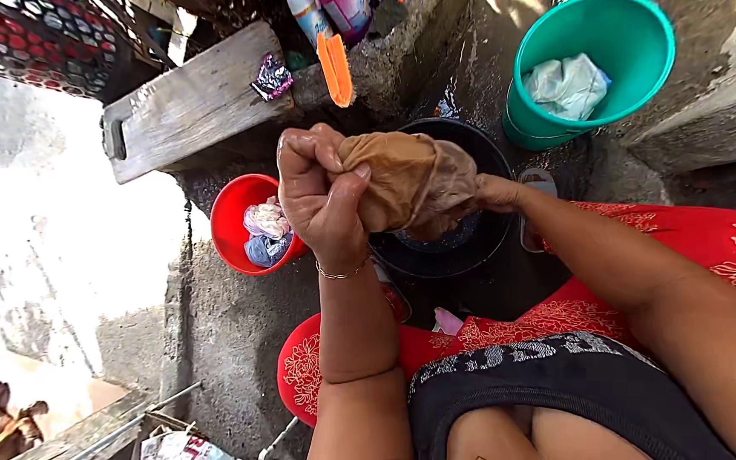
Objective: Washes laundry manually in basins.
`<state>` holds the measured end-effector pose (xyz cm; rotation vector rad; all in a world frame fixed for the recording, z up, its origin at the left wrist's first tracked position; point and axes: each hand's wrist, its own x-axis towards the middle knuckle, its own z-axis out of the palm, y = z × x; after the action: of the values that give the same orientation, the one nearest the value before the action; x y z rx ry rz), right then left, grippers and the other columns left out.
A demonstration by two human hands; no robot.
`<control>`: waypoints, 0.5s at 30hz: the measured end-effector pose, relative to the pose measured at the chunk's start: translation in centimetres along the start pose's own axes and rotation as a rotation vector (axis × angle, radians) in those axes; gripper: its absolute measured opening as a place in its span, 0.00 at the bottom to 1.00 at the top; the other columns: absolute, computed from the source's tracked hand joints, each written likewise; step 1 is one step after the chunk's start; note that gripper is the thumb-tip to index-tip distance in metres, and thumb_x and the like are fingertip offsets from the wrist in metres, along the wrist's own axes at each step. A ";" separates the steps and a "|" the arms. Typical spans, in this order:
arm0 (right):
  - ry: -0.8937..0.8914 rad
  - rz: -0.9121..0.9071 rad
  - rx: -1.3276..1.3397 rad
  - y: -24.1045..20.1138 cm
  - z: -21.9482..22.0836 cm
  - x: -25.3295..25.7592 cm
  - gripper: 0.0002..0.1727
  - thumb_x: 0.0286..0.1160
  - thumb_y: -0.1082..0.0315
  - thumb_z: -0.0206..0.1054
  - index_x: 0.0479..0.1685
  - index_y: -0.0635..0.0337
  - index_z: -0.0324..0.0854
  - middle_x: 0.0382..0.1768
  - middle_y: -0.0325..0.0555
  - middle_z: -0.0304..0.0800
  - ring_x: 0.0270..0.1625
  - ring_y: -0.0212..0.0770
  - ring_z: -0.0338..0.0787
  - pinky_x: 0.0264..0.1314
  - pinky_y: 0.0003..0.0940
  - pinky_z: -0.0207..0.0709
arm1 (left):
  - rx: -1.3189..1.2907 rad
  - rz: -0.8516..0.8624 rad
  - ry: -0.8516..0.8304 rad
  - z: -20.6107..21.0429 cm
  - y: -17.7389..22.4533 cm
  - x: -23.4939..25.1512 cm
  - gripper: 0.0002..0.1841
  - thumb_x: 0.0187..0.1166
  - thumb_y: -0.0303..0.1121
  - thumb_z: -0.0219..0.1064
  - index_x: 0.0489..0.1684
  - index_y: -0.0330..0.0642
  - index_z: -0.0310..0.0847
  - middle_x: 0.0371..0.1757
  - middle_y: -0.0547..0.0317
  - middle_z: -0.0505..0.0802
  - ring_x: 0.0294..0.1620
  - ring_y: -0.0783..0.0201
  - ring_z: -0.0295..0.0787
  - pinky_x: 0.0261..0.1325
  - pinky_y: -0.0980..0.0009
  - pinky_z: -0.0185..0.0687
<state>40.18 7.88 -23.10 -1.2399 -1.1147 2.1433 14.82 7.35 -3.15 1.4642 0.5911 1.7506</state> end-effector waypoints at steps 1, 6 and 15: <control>0.013 0.002 -0.030 -0.4 0.4 0.5 0.11 0.87 0.72 0.53 0.56 0.64 0.79 0.39 0.43 0.92 0.40 0.36 0.93 0.50 0.38 0.90 | 0.204 -0.003 -0.019 -0.9 -0.4 0.1 0.14 0.63 0.16 0.62 0.36 0.50 0.75 0.36 0.73 0.84 0.39 0.78 0.81 0.43 0.81 0.78; 0.321 0.186 -0.530 1.3 -2.1 3.1 0.13 0.86 0.65 0.65 0.54 0.68 0.83 0.47 0.60 0.89 0.47 0.51 0.90 0.56 0.53 0.83 | 1.200 -0.690 -0.397 -4.6 -4.3 -0.1 0.07 0.74 0.21 0.63 0.43 0.33 0.85 0.47 0.42 0.91 0.50 0.47 0.89 0.54 0.46 0.83; 0.397 0.172 -0.966 7.0 -0.9 9.0 0.40 0.69 0.69 0.76 0.86 0.60 0.68 0.91 0.68 0.52 0.90 0.74 0.57 0.82 0.74 0.62 | 1.192 -0.934 -0.879 -4.2 -20.5 -12.0 0.35 0.71 0.33 0.78 0.83 0.52 0.75 0.97 0.43 0.50 0.96 0.33 0.34 0.85 0.19 0.35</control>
<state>36.53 10.32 -33.67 -2.0925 -1.9774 1.3087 16.66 10.66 -26.99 1.9421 1.5671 -0.1562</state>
